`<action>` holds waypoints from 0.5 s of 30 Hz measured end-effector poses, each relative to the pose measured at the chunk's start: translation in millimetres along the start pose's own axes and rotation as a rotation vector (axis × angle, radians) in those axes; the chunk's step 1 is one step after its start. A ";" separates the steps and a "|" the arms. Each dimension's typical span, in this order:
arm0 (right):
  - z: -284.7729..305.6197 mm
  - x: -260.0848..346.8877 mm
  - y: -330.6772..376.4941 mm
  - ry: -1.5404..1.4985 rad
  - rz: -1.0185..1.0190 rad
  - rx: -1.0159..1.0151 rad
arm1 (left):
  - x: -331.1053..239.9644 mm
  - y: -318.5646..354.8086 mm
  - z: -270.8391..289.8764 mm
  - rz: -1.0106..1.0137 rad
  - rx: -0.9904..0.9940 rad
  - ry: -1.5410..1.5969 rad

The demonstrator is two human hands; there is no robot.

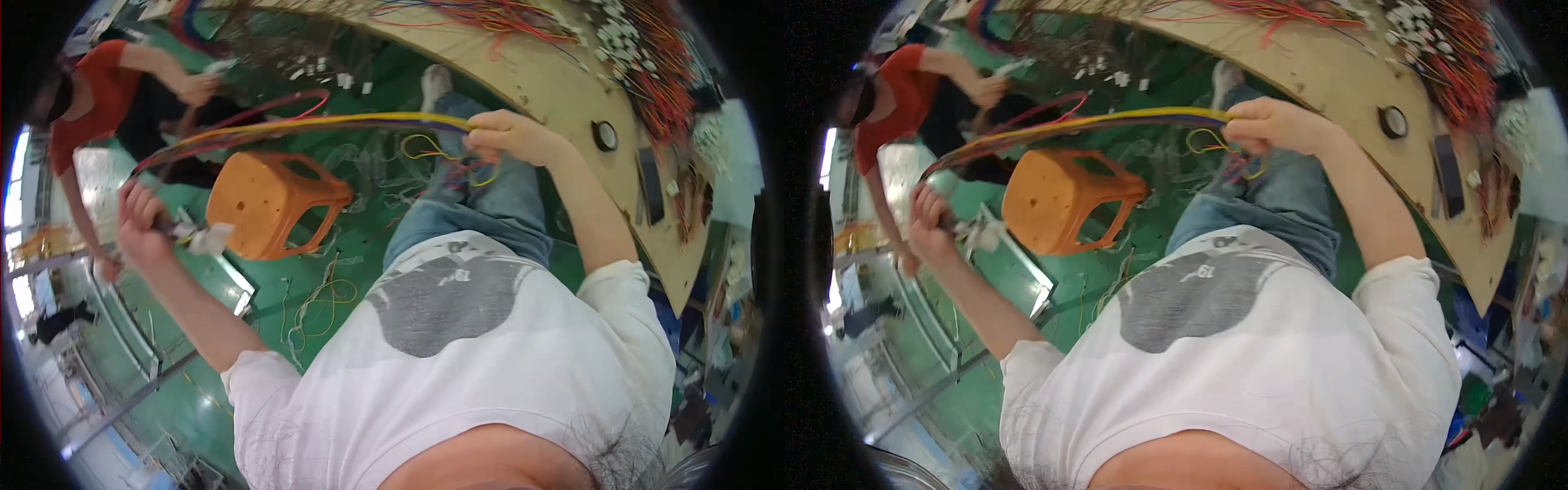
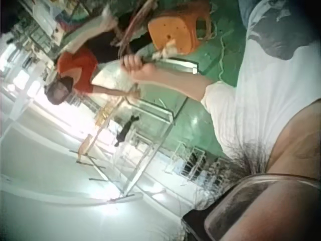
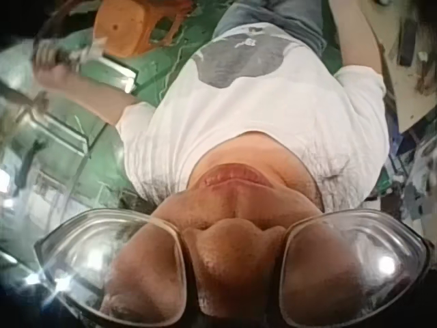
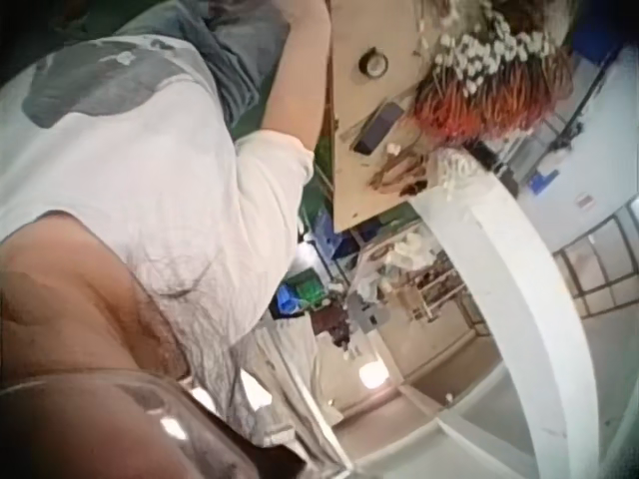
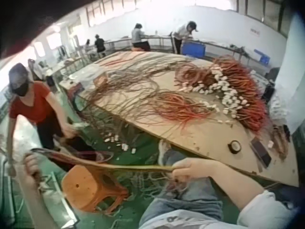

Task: Wrapping segments of electrical wire harnesses with black electrical tape at a factory assembly workbench.

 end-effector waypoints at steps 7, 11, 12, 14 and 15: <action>-37.0 104.7 -30.1 0.763 0.017 0.162 | 121.3 -2.2 -74.1 -0.066 0.370 -1.553; -61.1 167.1 -31.7 0.657 0.282 0.234 | 171.3 10.1 -63.8 -0.052 0.618 -1.791; -58.5 171.1 -27.7 0.589 0.152 0.209 | 178.2 10.9 -62.2 0.053 0.504 -1.626; -53.1 165.9 -32.3 0.573 0.248 0.208 | 189.5 13.5 -58.5 0.250 0.276 -1.287; -51.4 164.0 -33.1 0.565 0.297 0.209 | 193.5 11.1 -55.6 0.356 0.289 -1.232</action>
Point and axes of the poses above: each hand's wrist, its own y-axis away from the middle knuckle, its own z-axis out of the back of the hand, x = y × z, the point moved 4 cm from there along -y, towards the middle knuckle, and after that the axes turned 5 degrees about -z, right-handed, at the moved point
